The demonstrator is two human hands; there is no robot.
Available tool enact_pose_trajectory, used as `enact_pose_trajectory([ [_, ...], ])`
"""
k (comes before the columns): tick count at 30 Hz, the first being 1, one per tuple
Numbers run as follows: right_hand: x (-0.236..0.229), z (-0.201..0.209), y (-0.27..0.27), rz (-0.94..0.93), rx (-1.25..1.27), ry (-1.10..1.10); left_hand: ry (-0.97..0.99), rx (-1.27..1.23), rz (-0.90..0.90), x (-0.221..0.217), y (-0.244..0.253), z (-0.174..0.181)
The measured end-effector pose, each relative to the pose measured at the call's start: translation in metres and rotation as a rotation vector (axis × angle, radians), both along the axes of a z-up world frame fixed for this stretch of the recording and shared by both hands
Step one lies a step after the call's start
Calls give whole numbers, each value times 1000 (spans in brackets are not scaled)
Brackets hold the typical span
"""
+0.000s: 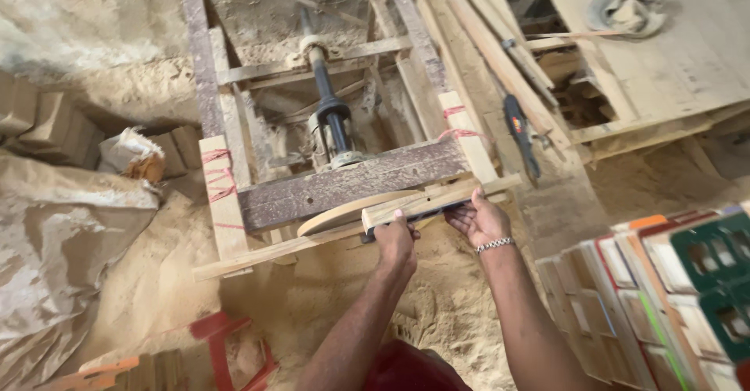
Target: The person sands the edges of multiple small, colorful wooden frames using a rotating sanding machine. They handle each frame one at a time, pressing the edges against the spinning wheel to smooth them, then placing the finished pieces into a stack.
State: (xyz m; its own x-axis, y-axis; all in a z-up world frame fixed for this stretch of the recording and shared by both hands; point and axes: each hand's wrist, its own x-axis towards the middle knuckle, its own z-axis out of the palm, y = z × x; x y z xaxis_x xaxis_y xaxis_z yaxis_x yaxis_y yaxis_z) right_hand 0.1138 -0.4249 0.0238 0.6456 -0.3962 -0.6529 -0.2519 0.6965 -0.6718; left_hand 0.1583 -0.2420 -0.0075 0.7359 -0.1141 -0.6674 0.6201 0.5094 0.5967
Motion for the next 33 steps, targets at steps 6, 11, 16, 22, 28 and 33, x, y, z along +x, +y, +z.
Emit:
enact_pose_trajectory([
  [6, -13, 31, -19, -68, -9, 18, -94, -197, -63, -14, -24, 13],
  [11, -100, 71, -6, -63, -40, -537, 33, -746, -188, -115, 50, 84],
  [16, -191, 85, 14, -111, -50, -833, -97, -426, -477, -154, 100, 131],
  [22, -236, 94, 66, -43, -439, -925, -27, -611, -597, -160, 85, 142],
  [28, -259, 177, 89, -92, -744, -705, -33, -747, -823, -163, 47, 153],
  [33, -265, 288, 65, -9, -1314, -719, 54, -164, -1016, -175, 8, 170],
])
